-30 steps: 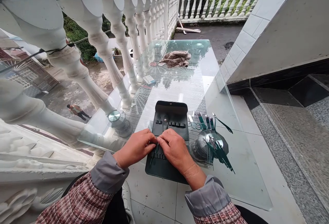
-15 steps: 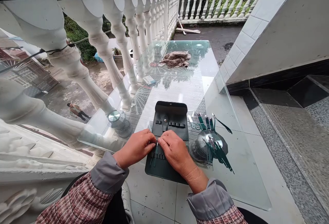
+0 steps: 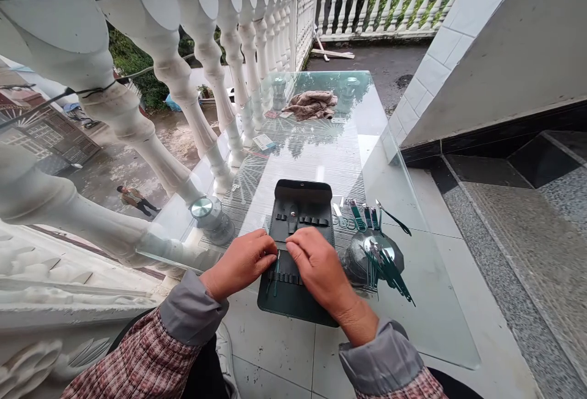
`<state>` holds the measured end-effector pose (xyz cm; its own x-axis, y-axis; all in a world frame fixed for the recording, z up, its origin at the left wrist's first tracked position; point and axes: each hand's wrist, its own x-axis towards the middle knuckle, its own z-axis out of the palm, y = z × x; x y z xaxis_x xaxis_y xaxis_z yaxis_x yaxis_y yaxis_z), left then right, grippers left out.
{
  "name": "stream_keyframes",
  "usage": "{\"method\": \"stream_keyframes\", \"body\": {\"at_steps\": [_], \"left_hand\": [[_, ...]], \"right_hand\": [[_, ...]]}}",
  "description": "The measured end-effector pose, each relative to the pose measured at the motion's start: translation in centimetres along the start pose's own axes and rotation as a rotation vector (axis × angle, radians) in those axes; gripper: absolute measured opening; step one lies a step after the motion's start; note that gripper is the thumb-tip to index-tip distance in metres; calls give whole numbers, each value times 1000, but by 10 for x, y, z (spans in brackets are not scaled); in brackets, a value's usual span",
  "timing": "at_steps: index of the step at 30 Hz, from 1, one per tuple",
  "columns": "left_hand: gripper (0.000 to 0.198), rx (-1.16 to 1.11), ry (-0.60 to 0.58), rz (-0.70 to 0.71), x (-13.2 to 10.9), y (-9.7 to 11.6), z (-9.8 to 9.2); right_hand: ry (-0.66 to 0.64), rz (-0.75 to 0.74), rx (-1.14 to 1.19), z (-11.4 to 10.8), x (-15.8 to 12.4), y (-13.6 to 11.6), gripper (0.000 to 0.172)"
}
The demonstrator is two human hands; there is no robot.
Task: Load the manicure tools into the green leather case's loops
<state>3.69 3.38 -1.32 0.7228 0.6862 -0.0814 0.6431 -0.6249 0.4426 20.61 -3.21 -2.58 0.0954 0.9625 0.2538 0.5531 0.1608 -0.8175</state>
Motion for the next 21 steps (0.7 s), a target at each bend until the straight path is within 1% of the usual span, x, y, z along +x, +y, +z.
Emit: {"method": "stream_keyframes", "body": {"at_steps": [2,6,7,9,11,13,17,19,21], "left_hand": [[5,-32,-1,2,0,0,0],[10,-44,8,8,1,0,1],[10,-35,14,7,1,1,1],[9,-13,28,4,2,2,2],[10,10,36,-1,3,3,2],[11,29,35,-6,4,5,2],[13,53,29,-16,6,6,2],[13,59,33,-17,8,5,2],[13,59,36,-16,8,5,3]], "right_hand": [[137,82,1,-18,-1,0,25],[430,359,-5,-64,-8,14,35],[478,400,-26,-75,-11,19,36],[529,464,-115,-94,-17,30,33],[501,493,-229,-106,-24,40,29],[417,491,-322,-112,-30,47,25],[200,472,-444,-112,-37,54,19],[143,457,-509,-110,-38,56,16],[117,433,-560,-108,-38,57,15]]}}
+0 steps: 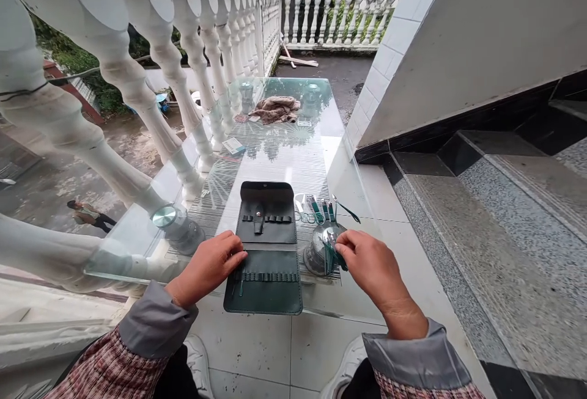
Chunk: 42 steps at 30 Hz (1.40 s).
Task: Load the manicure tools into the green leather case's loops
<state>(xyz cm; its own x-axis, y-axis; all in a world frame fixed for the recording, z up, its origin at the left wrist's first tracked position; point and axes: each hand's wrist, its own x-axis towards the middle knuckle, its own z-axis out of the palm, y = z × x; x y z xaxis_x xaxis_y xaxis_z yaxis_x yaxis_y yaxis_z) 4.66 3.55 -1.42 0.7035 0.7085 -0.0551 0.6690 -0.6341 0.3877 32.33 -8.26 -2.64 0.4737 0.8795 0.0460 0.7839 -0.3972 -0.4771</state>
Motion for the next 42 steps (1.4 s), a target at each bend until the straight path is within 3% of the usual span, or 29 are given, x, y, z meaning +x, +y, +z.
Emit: {"method": "stream_keyframes", "body": {"at_steps": [8,18,21,25,31,35,42], "left_hand": [[13,-19,5,3,-1,1,-2],[13,-25,11,1,-1,-1,0],[13,-30,0,-4,-2,0,0],[11,-17,-11,-1,-2,0,0],[10,7,-12,-2,-1,-1,1],[10,18,-10,-1,-1,-1,2],[11,21,-8,3,-1,-1,4]], "right_hand": [[-80,-5,-205,10,1,-6,16],[-74,-5,-160,9,-1,-10,17],[-29,18,-34,8,-1,-11,19],[-13,84,320,10,-4,-22,26],[-184,160,827,27,-13,-58,54],[-289,124,968,41,-16,-76,64],[-354,40,968,60,-14,-99,51]]}}
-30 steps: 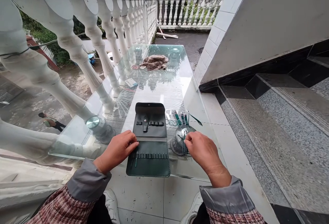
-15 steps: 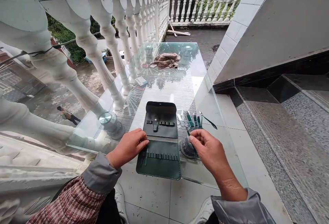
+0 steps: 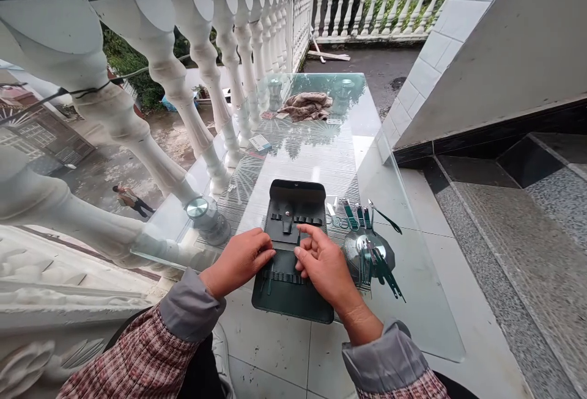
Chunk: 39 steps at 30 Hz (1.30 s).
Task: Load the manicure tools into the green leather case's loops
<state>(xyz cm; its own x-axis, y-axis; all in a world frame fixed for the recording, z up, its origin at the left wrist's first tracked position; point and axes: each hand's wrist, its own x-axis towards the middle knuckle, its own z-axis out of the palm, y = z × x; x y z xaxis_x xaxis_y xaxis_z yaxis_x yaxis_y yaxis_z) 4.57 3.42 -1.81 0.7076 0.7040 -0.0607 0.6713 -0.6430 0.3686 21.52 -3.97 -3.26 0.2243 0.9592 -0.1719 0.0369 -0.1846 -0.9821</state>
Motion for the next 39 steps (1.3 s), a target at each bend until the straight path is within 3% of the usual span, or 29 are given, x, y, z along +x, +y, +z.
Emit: {"method": "stream_keyframes", "body": {"at_steps": [4,13,18,25,35,39], "left_hand": [[11,-14,13,13,-1,-1,1],[14,-29,25,42,-2,-3,3],[13,-26,8,36,-3,-3,2],[14,-8,-6,29,-2,-3,2],[12,9,-25,38,-3,-3,0],[11,5,-30,39,-3,-4,1]], "right_hand": [[0,-44,-62,12,4,-1,52],[32,-71,-151,26,9,-1,35],[74,-69,-139,29,12,0,36],[26,-87,-251,27,16,1,33],[97,-354,-556,29,23,9,25],[101,-397,-606,29,24,11,23]]}}
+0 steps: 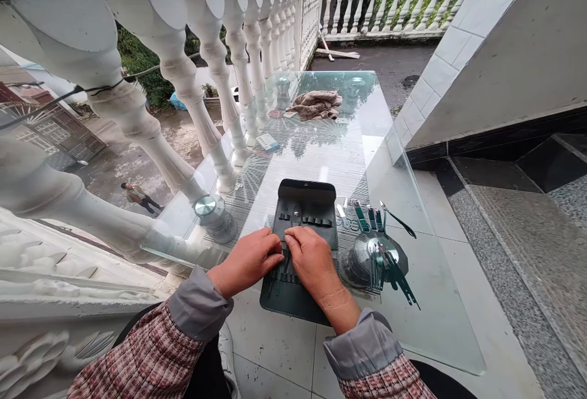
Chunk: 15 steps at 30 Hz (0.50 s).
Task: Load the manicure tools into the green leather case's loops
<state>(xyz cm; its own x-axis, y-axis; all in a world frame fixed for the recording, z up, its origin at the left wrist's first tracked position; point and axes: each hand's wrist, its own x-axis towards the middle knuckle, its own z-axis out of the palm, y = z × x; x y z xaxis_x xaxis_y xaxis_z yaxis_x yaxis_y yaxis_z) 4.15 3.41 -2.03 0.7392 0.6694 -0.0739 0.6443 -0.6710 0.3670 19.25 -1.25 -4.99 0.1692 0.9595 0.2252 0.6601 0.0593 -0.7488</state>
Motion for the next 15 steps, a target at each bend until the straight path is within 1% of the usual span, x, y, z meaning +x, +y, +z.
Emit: {"method": "stream_keyframes", "body": {"at_steps": [4,7,11,15], "left_hand": [[11,12,1,7,0,0,0],[12,22,-7,-2,0,1,0],[11,21,-3,-1,0,1,-1],[11,39,-2,7,0,1,-1]], "right_hand": [[-49,-59,-72,0,-3,-1,24],[-56,-115,-74,0,-6,-1,24],[-61,-106,9,-4,-7,0,24],[-94,-104,-8,-6,-8,0,24]]}}
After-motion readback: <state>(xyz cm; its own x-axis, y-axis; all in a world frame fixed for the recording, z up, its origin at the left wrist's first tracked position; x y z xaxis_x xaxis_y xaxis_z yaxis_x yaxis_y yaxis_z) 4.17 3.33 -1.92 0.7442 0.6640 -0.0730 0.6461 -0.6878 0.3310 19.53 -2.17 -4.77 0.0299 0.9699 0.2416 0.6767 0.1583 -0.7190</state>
